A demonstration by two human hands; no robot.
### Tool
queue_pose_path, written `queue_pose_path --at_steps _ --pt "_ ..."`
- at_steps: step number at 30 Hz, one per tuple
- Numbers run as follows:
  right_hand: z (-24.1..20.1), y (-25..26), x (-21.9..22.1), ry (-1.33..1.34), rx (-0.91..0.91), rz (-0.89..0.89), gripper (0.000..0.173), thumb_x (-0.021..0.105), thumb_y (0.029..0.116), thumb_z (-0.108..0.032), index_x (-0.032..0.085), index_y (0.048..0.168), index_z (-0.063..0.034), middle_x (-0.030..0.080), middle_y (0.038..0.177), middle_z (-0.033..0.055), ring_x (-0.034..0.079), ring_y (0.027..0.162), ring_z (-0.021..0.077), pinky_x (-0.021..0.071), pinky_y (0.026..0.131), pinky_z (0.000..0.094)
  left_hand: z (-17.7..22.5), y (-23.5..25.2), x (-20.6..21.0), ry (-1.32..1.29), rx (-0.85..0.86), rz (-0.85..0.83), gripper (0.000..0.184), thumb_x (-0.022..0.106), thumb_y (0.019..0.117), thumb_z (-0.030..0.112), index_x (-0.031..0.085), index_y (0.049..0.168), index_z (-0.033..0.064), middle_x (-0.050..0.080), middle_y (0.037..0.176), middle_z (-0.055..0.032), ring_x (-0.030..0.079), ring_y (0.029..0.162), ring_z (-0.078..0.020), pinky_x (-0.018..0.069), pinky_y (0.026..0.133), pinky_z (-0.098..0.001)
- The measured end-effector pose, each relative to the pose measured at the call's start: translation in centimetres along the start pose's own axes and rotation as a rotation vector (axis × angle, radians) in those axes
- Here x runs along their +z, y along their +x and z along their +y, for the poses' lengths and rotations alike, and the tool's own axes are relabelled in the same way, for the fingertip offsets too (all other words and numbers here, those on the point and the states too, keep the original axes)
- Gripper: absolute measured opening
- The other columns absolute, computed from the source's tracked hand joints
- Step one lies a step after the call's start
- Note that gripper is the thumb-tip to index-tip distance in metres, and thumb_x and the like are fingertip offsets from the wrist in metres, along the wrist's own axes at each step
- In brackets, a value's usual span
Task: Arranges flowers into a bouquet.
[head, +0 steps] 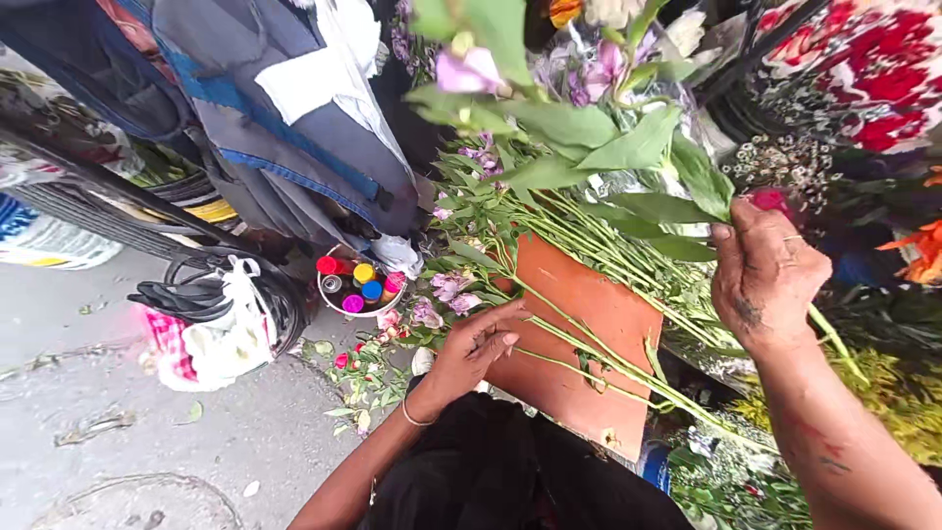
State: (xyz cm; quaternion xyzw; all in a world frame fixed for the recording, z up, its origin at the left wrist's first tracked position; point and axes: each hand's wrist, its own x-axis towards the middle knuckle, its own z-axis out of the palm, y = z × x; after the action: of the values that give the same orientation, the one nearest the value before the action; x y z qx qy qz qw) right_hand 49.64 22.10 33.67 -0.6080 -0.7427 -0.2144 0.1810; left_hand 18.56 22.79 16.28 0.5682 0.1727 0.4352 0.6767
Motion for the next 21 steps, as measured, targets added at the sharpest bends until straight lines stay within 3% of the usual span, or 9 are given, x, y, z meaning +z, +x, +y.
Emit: queue_pose_path --at_steps 3,5,6,8,10,15,17,19,21 --pt "-4.1 -3.3 -1.8 -0.007 -0.056 0.015 0.028 0.049 0.109 -0.019 0.066 0.12 -0.0005 0.063 0.081 0.0229 0.064 0.068 0.0355 0.0463 0.057 0.0449 2.4 4.7 3.6 -0.213 0.097 0.039 0.044 0.048 0.1076 0.017 0.048 0.142 -0.0103 0.064 0.136 -0.0127 0.061 0.078 0.0003 0.0515 0.067 -0.0192" --pt "-6.7 -5.6 -2.8 -0.029 -0.061 0.004 0.026 0.049 0.1092 -0.022 0.065 0.118 -0.0033 0.062 0.079 0.0199 0.062 0.068 0.0342 0.0456 0.057 0.0433 3.6 6.4 7.0 -0.417 0.091 0.068 0.029 0.051 0.1064 0.015 0.059 0.126 -0.0054 0.072 0.114 -0.0077 0.063 0.075 -0.0031 0.0535 0.068 -0.0224" --pt "-7.8 -6.7 -3.4 -0.055 -0.043 -0.016 0.027 0.047 0.1095 -0.024 0.064 0.116 -0.003 0.062 0.079 0.0189 0.063 0.067 0.0335 0.0461 0.055 0.0429 3.9 6.6 8.5 -0.502 0.088 0.061 0.026 0.049 0.1062 0.012 0.06 0.122 -0.0053 0.073 0.113 -0.0095 0.064 0.076 -0.004 0.0532 0.068 -0.0228" --pt "-9.0 -9.1 -4.3 -0.12 0.053 -0.078 0.038 0.043 0.1102 -0.033 0.061 0.103 -0.0001 0.06 0.071 0.0176 0.062 0.057 0.033 0.0433 0.046 0.0432 4.2 6.4 10.8 -0.596 0.074 0.09 0.021 0.049 0.1049 0.005 0.067 0.111 -0.0039 0.075 0.099 -0.0078 0.066 0.074 -0.0055 0.0556 0.068 -0.0228" --pt "-8.4 -12.4 -4.7 -0.168 0.172 -0.148 0.051 0.036 0.1102 -0.04 0.057 0.09 0.0019 0.055 0.06 0.0169 0.057 0.045 0.0334 0.0381 0.038 0.0444 3.8 5.9 12.2 -0.631 0.078 0.118 0.022 0.048 0.1046 0.003 0.069 0.104 -0.0037 0.075 0.097 -0.009 0.068 0.075 -0.0076 0.0569 0.07 -0.0242" --pt "-3.1 -28.6 -5.9 -0.282 0.359 -0.27 0.064 0.023 0.1099 -0.045 0.057 0.09 0.0054 0.056 0.058 0.0211 0.059 0.046 0.039 0.0425 0.042 0.0516 2.7 6.2 11.9 -0.567 0.036 0.275 0.025 0.046 0.1055 0.005 0.07 0.098 0.0019 0.074 0.089 -0.0084 0.068 0.072 -0.0098 0.058 0.071 -0.0254" --pt "-2.2 -36.8 -8.2 -0.307 0.485 -0.349 0.069 0.021 0.1091 -0.047 0.058 0.091 0.0085 0.058 0.061 0.0244 0.062 0.05 0.0427 0.0449 0.045 0.0556 2.3 5.8 12.3 -0.546 0.004 0.3 0.025 0.046 0.1063 0.008 0.069 0.098 0.006 0.074 0.09 -0.0059 0.068 0.073 -0.0086 0.0582 0.071 -0.0249" --pt "-2.3 -44.7 -11.5 -0.335 0.74 -0.513 0.072 0.023 0.1081 -0.049 0.06 0.098 0.0123 0.063 0.072 0.0315 0.066 0.062 0.052 0.0476 0.053 0.0646 2.3 6.0 11.9 -0.504 -0.008 0.347 0.025 0.042 0.1088 0.013 0.066 0.101 0.0103 0.072 0.095 -0.0036 0.067 0.077 -0.0081 0.0579 0.072 -0.0236" --pt "-2.2 -49.9 -15.8 -0.275 1.085 -0.735 0.059 0.039 0.109 -0.043 0.059 0.119 0.0109 0.062 0.105 0.0428 0.063 0.094 0.0638 0.0472 0.073 0.0768 2.3 6.5 11.4 -0.481 -0.007 0.36 0.023 0.04 0.1101 0.015 0.062 0.103 0.0105 0.07 0.097 -0.0036 0.067 0.077 -0.0081 0.0573 0.072 -0.022"
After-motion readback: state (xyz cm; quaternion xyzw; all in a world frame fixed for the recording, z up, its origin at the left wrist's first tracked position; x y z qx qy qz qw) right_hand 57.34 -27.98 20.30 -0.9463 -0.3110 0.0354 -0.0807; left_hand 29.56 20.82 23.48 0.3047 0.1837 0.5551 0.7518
